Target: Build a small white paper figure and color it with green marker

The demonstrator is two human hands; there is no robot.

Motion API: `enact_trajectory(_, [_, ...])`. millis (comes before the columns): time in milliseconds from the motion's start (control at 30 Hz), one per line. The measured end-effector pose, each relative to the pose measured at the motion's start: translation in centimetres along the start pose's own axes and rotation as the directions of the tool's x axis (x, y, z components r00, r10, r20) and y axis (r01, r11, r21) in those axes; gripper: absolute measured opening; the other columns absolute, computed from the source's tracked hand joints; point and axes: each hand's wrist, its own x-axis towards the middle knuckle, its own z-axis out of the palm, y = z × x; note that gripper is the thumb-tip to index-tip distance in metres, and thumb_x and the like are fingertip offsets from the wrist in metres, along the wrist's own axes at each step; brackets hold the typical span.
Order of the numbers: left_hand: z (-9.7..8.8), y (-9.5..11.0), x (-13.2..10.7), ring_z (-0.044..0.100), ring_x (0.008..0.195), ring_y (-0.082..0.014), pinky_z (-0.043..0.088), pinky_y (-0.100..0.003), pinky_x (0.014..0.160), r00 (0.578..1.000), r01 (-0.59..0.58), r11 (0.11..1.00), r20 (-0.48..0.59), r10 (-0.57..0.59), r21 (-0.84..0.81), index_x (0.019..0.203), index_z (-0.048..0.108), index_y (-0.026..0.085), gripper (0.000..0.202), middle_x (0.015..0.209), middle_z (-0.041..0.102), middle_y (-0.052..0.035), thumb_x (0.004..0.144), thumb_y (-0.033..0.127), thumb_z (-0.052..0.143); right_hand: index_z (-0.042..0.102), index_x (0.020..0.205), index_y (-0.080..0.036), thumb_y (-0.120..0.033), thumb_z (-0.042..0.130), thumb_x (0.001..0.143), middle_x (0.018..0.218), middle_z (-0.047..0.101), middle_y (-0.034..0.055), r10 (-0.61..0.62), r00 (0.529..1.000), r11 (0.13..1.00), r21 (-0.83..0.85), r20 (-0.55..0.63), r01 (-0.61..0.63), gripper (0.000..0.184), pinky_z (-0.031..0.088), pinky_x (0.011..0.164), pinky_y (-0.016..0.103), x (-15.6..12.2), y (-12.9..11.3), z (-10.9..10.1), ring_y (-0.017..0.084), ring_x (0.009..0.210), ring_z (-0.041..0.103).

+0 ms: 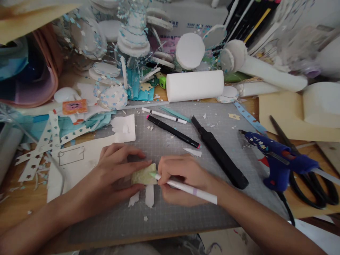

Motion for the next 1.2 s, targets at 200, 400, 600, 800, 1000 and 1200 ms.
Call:
enact_trajectory(200, [-0.04, 0.03, 0.00, 0.046, 0.108, -0.0267, 0.032, -0.044, 0.092, 1.000, 0.009, 1.000, 0.010, -0.009, -0.003, 0.116, 0.062, 0.029, 0.039, 0.116, 0.057, -0.0045, 0.078, 0.023, 0.069, 0.053, 0.068, -0.019, 0.001, 0.052, 0.064, 0.065, 0.056, -0.0024, 0.018, 1.000, 1.000, -0.020, -0.015, -0.018, 0.021, 0.038, 0.051, 0.016, 0.14, -0.01, -0.01, 0.006, 0.055, 0.053])
enact_trajectory(400, [-0.05, 0.08, 0.00, 0.045, 0.107, -0.0257, 0.031, -0.042, 0.092, 1.000, 0.021, 1.000, 0.014, -0.021, -0.015, 0.115, 0.061, 0.030, 0.038, 0.115, 0.056, -0.0031, 0.078, 0.023, 0.069, 0.053, 0.070, -0.019, 0.001, 0.052, 0.066, 0.066, 0.058, -0.0018, -0.008, 1.000, 1.000, -0.018, -0.006, 0.007, 0.020, 0.040, 0.051, 0.016, 0.12, 0.02, 0.09, 0.007, 0.056, 0.055])
enact_trajectory(600, [-0.01, 0.08, 0.14, 0.045, 0.107, -0.0251, 0.032, -0.041, 0.091, 0.999, 0.034, 0.999, 0.020, -0.034, -0.023, 0.114, 0.061, 0.027, 0.035, 0.114, 0.057, -0.0040, 0.079, 0.024, 0.067, 0.054, 0.072, -0.020, -0.001, 0.052, 0.068, 0.068, 0.058, -0.0021, 0.011, 1.000, 0.999, -0.037, 0.001, -0.011, 0.019, 0.040, 0.051, 0.017, 0.14, -0.01, 0.11, 0.007, 0.057, 0.055])
enact_trajectory(800, [-0.05, 0.06, 0.17, 0.045, 0.107, -0.0255, 0.032, -0.041, 0.091, 0.999, 0.040, 0.999, 0.035, -0.039, -0.026, 0.110, 0.061, 0.025, 0.031, 0.115, 0.057, -0.0049, 0.080, 0.026, 0.067, 0.053, 0.070, -0.019, -0.001, 0.052, 0.068, 0.068, 0.057, -0.0023, 0.009, 1.000, 0.999, -0.053, -0.010, -0.009, 0.018, 0.039, 0.051, 0.017, 0.28, 0.08, 0.15, 0.006, 0.056, 0.054])
enact_trajectory(1000, [-0.09, 0.08, 0.18, 0.046, 0.107, -0.0254, 0.032, -0.041, 0.091, 0.999, 0.035, 0.999, 0.027, -0.035, -0.017, 0.108, 0.062, 0.025, 0.028, 0.115, 0.057, -0.0047, 0.080, 0.026, 0.066, 0.053, 0.072, -0.019, 0.000, 0.051, 0.066, 0.068, 0.057, -0.0023, -0.009, 1.000, 0.999, -0.030, 0.018, 0.010, 0.020, 0.039, 0.052, 0.016, 0.01, 0.23, 0.28, 0.006, 0.057, 0.054])
enact_trajectory(1200, [-0.13, 0.19, 0.18, 0.046, 0.107, -0.0256, 0.032, -0.042, 0.091, 0.999, 0.037, 0.999, 0.029, -0.036, -0.020, 0.107, 0.063, 0.025, 0.027, 0.115, 0.057, -0.0049, 0.080, 0.026, 0.067, 0.052, 0.072, -0.020, 0.001, 0.051, 0.067, 0.070, 0.057, -0.0020, -0.012, 0.999, 0.999, -0.029, 0.050, 0.014, 0.021, 0.040, 0.054, 0.017, -0.22, 0.29, 0.36, 0.006, 0.060, 0.055])
